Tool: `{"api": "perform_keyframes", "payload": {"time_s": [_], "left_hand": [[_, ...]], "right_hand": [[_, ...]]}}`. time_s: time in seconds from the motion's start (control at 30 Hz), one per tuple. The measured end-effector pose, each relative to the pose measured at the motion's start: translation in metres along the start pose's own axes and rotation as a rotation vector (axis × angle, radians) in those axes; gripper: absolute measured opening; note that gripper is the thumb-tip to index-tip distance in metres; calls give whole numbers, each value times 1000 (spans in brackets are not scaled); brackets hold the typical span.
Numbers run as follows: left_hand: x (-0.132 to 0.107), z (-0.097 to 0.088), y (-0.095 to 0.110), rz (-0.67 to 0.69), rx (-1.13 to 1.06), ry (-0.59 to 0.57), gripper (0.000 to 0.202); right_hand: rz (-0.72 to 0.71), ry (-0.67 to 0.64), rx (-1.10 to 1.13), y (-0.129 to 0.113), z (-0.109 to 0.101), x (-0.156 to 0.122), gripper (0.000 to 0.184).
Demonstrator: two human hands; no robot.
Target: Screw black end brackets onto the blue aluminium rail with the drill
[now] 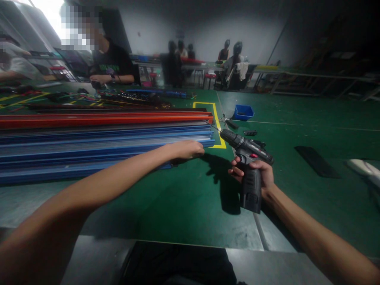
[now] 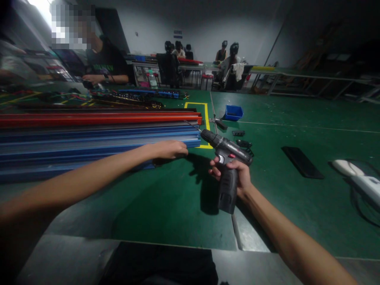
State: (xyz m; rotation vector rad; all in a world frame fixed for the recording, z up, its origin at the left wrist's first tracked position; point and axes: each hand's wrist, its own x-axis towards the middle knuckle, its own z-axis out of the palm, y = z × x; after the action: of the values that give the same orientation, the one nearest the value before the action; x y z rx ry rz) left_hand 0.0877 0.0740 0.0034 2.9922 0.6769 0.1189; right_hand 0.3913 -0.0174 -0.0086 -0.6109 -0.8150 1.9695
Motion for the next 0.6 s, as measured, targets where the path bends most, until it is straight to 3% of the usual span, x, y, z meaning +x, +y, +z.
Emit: {"api": "perform_keyframes", "payload": {"time_s": [0.13, 0.33, 0.6], "left_hand": [[9, -6, -3, -47, -18, 66, 29], [19, 10, -6, -49, 18, 51, 45], [24, 19, -2, -5, 54, 50, 23]], "right_hand": [[-43, -11, 4, -1, 0, -1, 33], [-32, -17, 53, -4, -2, 0, 33], [-18, -23, 49, -3, -4, 1, 33]]}}
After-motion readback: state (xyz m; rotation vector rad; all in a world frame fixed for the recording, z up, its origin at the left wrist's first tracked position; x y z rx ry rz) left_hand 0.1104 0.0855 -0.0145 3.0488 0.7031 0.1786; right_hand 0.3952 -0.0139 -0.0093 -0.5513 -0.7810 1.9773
